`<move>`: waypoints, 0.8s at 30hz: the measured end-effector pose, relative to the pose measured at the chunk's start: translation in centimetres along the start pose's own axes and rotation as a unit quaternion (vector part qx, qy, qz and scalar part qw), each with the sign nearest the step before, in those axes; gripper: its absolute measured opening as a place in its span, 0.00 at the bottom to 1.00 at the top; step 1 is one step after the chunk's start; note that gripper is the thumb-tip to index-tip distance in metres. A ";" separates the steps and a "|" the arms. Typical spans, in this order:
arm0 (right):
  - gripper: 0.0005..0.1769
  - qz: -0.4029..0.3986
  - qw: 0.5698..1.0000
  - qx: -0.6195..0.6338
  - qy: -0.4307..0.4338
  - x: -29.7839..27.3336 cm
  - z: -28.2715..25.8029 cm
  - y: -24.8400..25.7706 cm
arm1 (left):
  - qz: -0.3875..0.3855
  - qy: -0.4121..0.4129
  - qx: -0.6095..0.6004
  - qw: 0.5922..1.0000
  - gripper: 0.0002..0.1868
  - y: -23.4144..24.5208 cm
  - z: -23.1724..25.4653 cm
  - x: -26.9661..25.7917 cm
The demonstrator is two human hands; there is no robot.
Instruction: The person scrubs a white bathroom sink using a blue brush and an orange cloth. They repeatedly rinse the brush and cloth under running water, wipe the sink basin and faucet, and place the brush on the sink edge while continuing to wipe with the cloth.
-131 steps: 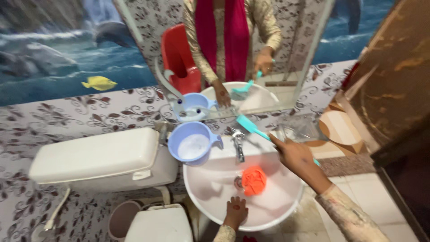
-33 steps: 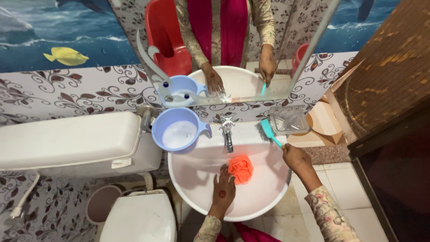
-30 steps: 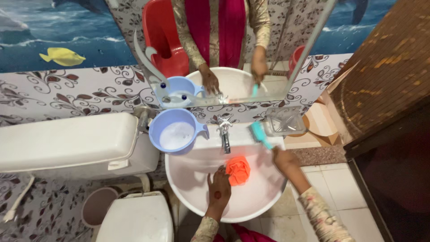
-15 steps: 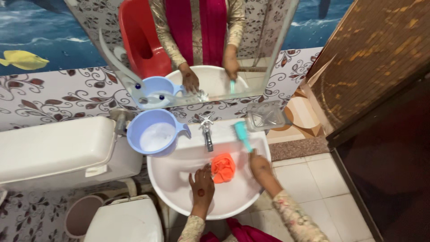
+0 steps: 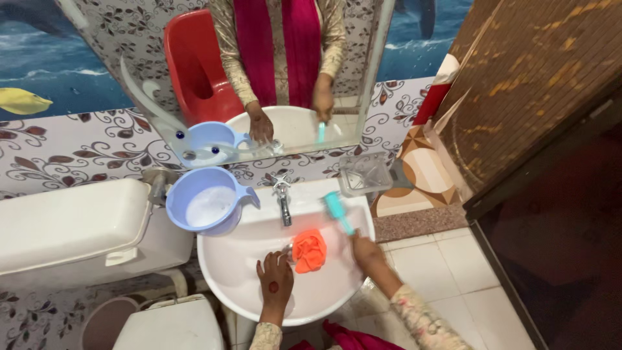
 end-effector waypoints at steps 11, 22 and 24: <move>0.37 0.082 0.988 0.123 -0.034 3.5 3.9 4.5 | -0.014 0.030 -0.008 0.999 0.13 1.0 -0.4 0.3; 0.18 0.037 0.993 0.026 0.109 2.6 -3.3 -4.0 | 0.017 -0.033 -0.008 0.999 0.22 -0.2 0.2 -0.6; 0.18 0.044 0.999 0.012 0.005 2.7 0.6 -0.7 | -0.009 -0.037 -0.024 0.999 0.25 -0.5 0.3 -0.5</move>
Point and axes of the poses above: each hand's wrist, its own x-axis towards the middle knuckle, its own y-axis out of the back of the hand, z = x × y, the point moved 7 cm from there along x, towards the middle knuckle, and after that the axes turned 15 degrees about x, right-handed, at the moved point
